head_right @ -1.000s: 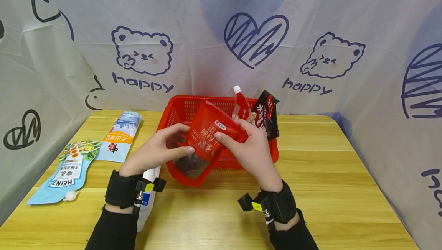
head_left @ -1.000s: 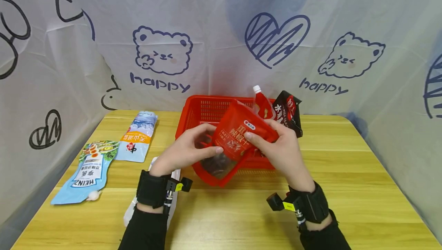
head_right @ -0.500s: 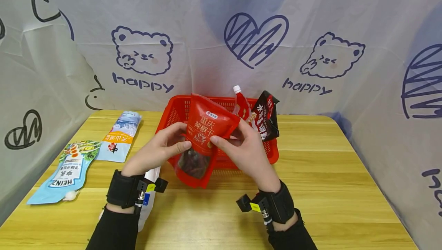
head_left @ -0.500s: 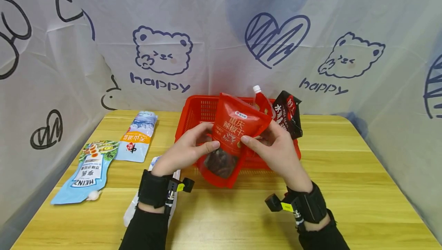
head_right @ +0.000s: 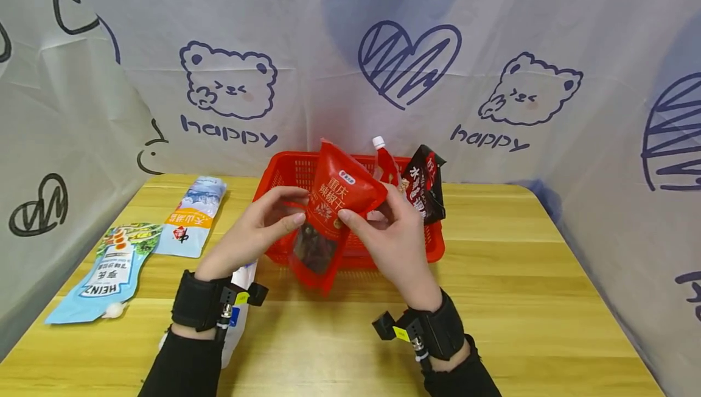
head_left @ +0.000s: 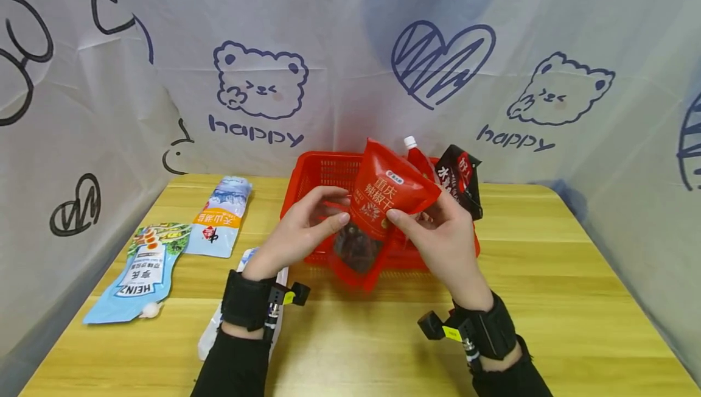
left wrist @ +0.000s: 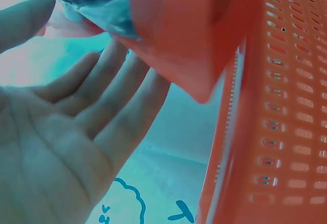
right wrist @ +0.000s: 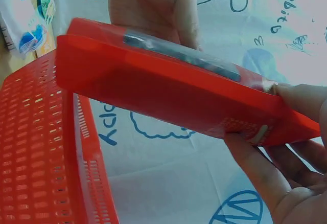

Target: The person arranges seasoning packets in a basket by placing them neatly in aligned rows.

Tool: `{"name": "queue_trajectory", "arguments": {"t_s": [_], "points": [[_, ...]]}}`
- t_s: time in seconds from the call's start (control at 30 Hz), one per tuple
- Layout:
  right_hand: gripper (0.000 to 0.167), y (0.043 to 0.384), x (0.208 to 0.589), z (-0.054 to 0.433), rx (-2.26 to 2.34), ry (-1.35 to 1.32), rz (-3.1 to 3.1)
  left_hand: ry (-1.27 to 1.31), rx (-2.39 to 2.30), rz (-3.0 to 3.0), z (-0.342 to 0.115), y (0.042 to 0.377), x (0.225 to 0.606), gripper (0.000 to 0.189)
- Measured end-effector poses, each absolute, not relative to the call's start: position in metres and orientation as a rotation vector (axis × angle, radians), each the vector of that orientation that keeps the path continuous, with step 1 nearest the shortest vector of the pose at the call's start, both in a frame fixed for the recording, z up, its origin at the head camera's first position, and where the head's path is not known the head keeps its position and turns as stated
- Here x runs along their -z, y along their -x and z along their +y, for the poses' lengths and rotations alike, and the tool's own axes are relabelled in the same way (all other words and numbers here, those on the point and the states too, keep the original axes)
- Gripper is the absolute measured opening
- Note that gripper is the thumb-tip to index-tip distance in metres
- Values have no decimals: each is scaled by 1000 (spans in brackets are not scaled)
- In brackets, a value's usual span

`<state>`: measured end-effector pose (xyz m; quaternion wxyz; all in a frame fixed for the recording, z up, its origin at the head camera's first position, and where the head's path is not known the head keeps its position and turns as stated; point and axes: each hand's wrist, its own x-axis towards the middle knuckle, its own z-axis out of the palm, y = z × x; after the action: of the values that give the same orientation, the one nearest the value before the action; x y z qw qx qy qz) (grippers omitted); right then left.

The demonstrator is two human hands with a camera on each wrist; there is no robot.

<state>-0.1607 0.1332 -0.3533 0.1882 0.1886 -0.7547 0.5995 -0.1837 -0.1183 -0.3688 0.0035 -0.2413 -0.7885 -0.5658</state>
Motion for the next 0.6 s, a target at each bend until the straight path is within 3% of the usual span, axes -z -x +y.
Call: {"name": "queue_trajectory", "arguments": {"t_s": [0.3,0.6], "points": [[42,172,340,132,-1559,-619,-1916,550,1622,-2397,-126,187,368,39],[46,191,339,118,-1252,-590,-1998,487,1370,-2625,-130,188,370,33]]}}
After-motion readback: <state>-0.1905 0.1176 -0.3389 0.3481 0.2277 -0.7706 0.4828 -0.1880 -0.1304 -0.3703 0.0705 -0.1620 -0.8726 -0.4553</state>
